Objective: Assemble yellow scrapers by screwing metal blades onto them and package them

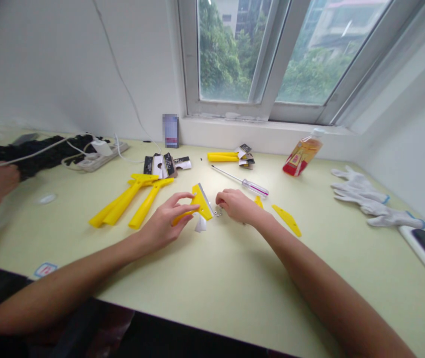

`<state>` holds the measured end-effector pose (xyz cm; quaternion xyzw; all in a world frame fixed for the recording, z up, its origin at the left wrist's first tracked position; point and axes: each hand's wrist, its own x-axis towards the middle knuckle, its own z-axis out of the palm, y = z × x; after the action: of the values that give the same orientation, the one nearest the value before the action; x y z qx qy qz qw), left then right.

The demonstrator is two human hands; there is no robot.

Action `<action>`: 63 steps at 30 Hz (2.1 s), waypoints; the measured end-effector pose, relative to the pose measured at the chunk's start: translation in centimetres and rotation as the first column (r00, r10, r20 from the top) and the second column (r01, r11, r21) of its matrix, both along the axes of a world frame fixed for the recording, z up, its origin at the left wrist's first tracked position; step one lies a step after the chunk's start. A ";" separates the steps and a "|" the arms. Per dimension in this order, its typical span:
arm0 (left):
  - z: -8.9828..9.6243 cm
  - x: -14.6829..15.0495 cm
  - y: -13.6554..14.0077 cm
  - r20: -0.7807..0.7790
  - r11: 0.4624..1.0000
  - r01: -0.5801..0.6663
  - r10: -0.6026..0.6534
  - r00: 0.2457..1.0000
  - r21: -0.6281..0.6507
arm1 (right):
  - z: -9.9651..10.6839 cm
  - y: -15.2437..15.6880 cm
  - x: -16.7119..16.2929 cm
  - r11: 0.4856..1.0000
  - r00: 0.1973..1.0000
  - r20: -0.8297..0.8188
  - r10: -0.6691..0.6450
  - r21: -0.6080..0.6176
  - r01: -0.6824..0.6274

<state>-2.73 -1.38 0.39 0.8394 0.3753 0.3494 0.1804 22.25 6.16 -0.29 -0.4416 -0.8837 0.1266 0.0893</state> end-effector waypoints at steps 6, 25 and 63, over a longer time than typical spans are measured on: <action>0.1 0.0 -0.2 -0.017 1.000 0.011 -0.011 1.000 0.005 | 0.6 -0.4 0.1 0.999 0.996 -0.070 -0.047 -0.025 0.045; 0.8 -0.1 0.8 0.272 0.945 -0.110 0.199 0.941 -0.308 | 5.4 -0.9 2.5 0.988 0.907 -0.414 -0.081 -0.153 0.018; -0.4 0.3 0.7 0.415 0.902 0.067 0.130 0.901 -0.427 | 8.3 -4.6 -0.6 0.997 0.940 -0.340 0.022 0.076 0.004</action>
<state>-2.45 -0.69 0.00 0.6732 0.4075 0.4382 0.4345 21.65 1.56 8.04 -0.4055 -0.8611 0.1678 0.2569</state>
